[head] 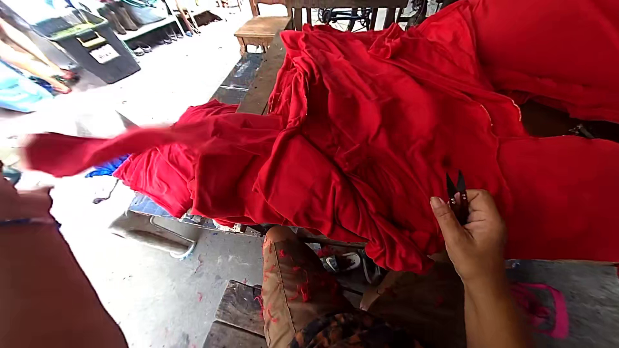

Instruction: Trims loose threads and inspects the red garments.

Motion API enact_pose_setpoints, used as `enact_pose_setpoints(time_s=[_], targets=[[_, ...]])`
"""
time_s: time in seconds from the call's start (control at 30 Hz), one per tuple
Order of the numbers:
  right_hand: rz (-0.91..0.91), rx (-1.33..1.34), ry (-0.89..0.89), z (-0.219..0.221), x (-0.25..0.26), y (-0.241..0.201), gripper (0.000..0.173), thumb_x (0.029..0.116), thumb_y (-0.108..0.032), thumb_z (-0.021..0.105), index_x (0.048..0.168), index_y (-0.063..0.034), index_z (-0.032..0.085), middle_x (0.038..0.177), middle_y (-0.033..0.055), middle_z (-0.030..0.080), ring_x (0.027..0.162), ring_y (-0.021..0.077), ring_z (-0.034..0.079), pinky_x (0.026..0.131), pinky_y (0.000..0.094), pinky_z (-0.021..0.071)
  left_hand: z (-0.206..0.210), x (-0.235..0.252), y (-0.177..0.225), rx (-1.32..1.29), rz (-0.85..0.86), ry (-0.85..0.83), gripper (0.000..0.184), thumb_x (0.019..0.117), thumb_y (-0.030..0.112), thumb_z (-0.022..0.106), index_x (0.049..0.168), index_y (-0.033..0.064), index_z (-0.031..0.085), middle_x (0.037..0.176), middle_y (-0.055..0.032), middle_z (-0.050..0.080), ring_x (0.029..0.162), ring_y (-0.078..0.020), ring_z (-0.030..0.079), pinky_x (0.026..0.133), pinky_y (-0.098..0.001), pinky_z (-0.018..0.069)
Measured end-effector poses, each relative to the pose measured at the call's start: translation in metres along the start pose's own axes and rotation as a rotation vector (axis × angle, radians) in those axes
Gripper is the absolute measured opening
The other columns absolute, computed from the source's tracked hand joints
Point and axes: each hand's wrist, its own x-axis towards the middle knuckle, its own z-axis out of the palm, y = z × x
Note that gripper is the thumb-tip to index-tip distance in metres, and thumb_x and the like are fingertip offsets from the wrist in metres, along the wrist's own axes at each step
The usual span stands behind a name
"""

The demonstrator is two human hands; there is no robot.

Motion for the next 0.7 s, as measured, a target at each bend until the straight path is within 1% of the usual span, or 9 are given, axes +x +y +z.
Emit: enact_pose_setpoints(time_s=[0.03, 0.1, 0.2, 0.3, 0.37, 0.4, 0.47, 0.57, 0.7], targets=[[0.007, -0.013, -0.013, 0.003, -0.001, -0.001, 0.025, 0.0969, -0.023, 0.066, 0.101, -0.0023, 0.053, 0.077, -0.0076, 0.049, 0.063, -0.0103, 0.044, 0.059, 0.0053, 0.0376, -0.004, -0.001, -0.004, 0.028, -0.065, 0.016, 0.042, 0.1084, 0.012, 0.045, 0.147, -0.0049, 0.038, 0.147, -0.0146, 0.044, 0.129, -0.017, 0.046, 0.109, -0.0368, 0.0383], [0.003, -0.063, -0.053, 0.007, -0.002, -0.003, 0.032, 0.0947, -0.027, 0.069, 0.103, -0.0013, 0.051, 0.078, -0.0066, 0.049, 0.064, -0.0091, 0.044, 0.059, 0.0066, 0.0373, -0.011, -0.007, -0.03, 0.03, -0.031, -0.028, 0.057, 0.1059, 0.026, 0.053, 0.153, 0.0017, 0.034, 0.156, -0.0118, 0.041, 0.139, -0.019, 0.043, 0.113, -0.0415, 0.0374], [-0.03, -0.07, -0.114, 0.009, -0.005, -0.012, 0.036, 0.092, -0.03, 0.073, 0.104, -0.005, 0.05, 0.081, -0.0069, 0.053, 0.065, -0.0088, 0.045, 0.06, 0.0072, 0.0383, -0.015, -0.05, -0.079, -0.007, 0.322, -0.408, 0.052, 0.1045, 0.026, 0.057, 0.15, 0.0089, 0.037, 0.14, 0.0064, 0.052, 0.123, -0.0031, 0.056, 0.104, -0.0278, 0.0493], [-0.048, -0.072, -0.137, 0.01, -0.005, -0.023, 0.043, 0.0877, -0.034, 0.078, 0.107, -0.0073, 0.051, 0.083, -0.008, 0.052, 0.064, -0.0097, 0.041, 0.059, 0.0068, 0.0359, 0.022, -0.177, -0.076, -0.08, 0.426, -0.722, 0.028, 0.1041, 0.019, 0.06, 0.132, 0.0181, 0.059, 0.117, 0.0148, 0.065, 0.101, 0.0011, 0.064, 0.09, -0.0252, 0.0555], [-0.044, -0.101, -0.167, 0.007, -0.009, -0.028, 0.046, 0.0853, -0.039, 0.08, 0.107, -0.0096, 0.051, 0.082, -0.0096, 0.051, 0.063, -0.0108, 0.04, 0.058, 0.0059, 0.0352, 0.037, -0.255, -0.091, -0.103, 0.3, -0.943, 0.011, 0.1014, 0.017, 0.063, 0.106, 0.0092, 0.069, 0.091, 0.0059, 0.071, 0.078, -0.0027, 0.068, 0.071, -0.0252, 0.0601], [-0.031, -0.145, -0.185, 0.004, -0.012, -0.029, 0.049, 0.0842, -0.044, 0.08, 0.107, -0.0099, 0.053, 0.081, -0.0093, 0.051, 0.063, -0.0096, 0.04, 0.057, 0.0074, 0.0352, 0.04, -0.285, -0.098, -0.066, 0.186, -1.059, 0.017, 0.1016, 0.018, 0.063, 0.101, 0.0028, 0.071, 0.082, 0.002, 0.071, 0.07, -0.0034, 0.067, 0.065, -0.0244, 0.0588], [-0.009, -0.301, -0.232, -0.008, -0.021, -0.03, 0.06, 0.0808, -0.056, 0.079, 0.106, -0.0071, 0.056, 0.08, -0.0022, 0.056, 0.063, 0.0011, 0.044, 0.057, 0.0193, 0.0392, 0.044, -0.321, -0.112, 0.021, -0.013, -1.232, 0.028, 0.1019, 0.024, 0.062, 0.107, -0.0025, 0.069, 0.079, -0.0017, 0.07, 0.065, -0.0053, 0.066, 0.061, -0.0252, 0.0578], [-0.036, -0.51, -0.331, -0.022, -0.034, -0.028, 0.073, 0.0737, -0.062, 0.078, 0.106, 0.0012, 0.059, 0.079, 0.0108, 0.064, 0.061, 0.0213, 0.056, 0.051, 0.0392, 0.0463, 0.048, -0.332, -0.117, -0.004, 0.096, -1.265, 0.03, 0.1013, 0.026, 0.063, 0.109, -0.0023, 0.069, 0.073, 0.0008, 0.066, 0.059, -0.0017, 0.06, 0.056, -0.0196, 0.0528], [-0.031, -0.593, -0.286, -0.006, -0.048, -0.023, 0.059, 0.0702, -0.034, 0.088, 0.104, 0.0061, 0.061, 0.083, 0.0192, 0.067, 0.063, 0.0349, 0.065, 0.05, 0.0501, 0.0514, 0.059, -0.31, -0.084, -0.111, 0.39, -1.064, 0.02, 0.1004, 0.017, 0.065, 0.099, -0.0024, 0.069, 0.078, -0.0025, 0.069, 0.065, -0.0019, 0.063, 0.061, -0.0186, 0.0553]])
